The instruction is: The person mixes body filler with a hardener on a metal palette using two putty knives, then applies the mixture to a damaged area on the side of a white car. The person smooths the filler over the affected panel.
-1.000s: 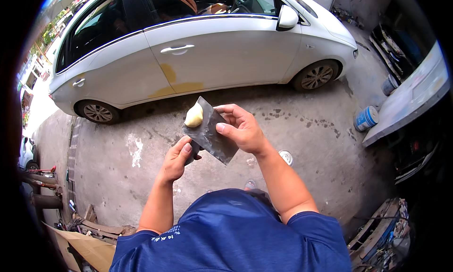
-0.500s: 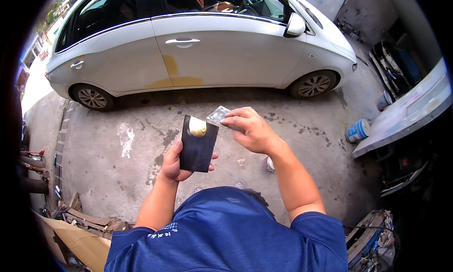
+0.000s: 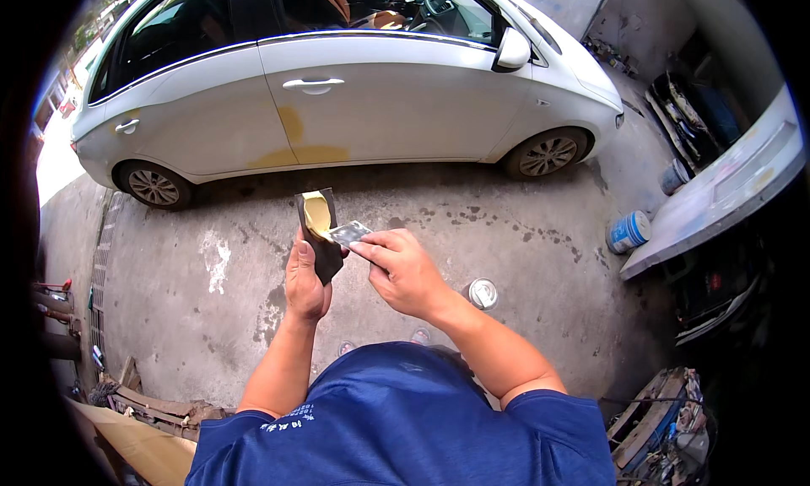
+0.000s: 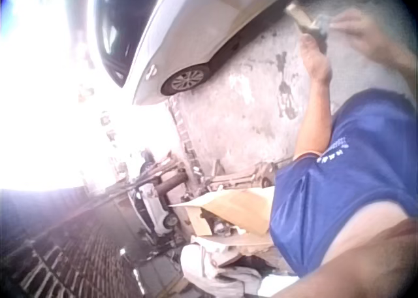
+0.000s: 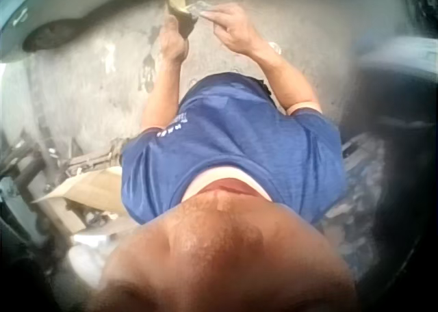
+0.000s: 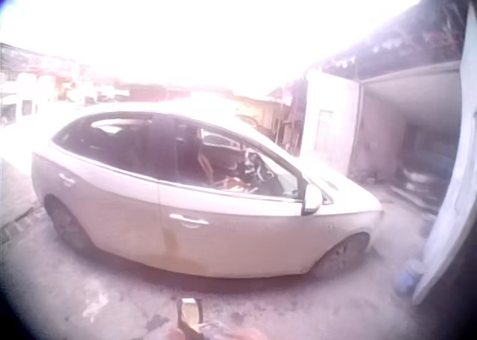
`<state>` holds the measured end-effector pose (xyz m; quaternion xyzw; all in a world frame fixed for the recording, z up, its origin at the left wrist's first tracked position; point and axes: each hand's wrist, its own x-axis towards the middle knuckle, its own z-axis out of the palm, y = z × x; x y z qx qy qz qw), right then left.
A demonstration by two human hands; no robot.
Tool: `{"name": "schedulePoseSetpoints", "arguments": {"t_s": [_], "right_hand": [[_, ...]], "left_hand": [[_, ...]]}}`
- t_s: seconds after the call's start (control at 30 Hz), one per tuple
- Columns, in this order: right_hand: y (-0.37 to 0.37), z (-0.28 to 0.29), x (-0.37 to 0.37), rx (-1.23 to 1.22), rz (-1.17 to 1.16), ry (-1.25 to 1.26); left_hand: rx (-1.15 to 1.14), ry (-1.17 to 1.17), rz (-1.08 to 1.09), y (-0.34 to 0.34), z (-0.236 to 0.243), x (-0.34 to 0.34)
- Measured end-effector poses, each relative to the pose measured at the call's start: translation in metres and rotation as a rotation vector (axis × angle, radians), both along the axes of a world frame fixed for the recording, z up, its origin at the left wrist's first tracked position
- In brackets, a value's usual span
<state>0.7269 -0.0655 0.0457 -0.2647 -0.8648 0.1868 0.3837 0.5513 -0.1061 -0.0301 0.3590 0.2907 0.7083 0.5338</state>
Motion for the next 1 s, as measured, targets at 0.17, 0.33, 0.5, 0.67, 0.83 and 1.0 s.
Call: {"name": "schedulePoseSetpoints", "arguments": {"t_s": [0.17,0.33,0.5,0.67,0.83,1.0], "right_hand": [[0.011,0.045,0.013,0.176,0.227,0.013],[0.027,0.033,0.013,0.132,0.348,0.046],[0.030,0.015,0.035,-0.126,0.259,0.220],[-0.013,-0.020,0.035,-1.076,0.276,0.476],[-0.019,-0.033,-0.025,-1.287,0.286,0.642],[-0.003,0.013,-0.030,-1.090,0.502,0.791]], "left_hand": [[-0.074,-0.461,-0.718,-0.015,0.021,-0.028],[-0.049,-0.543,-0.923,-0.017,0.015,-0.034],[0.000,-0.626,-0.819,-0.025,0.021,-0.033],[0.020,-0.263,-0.393,-0.021,0.034,-0.032],[0.170,0.294,-0.126,-0.029,-0.005,-0.038],[0.127,0.606,-0.309,-0.034,0.011,-0.084]]}}
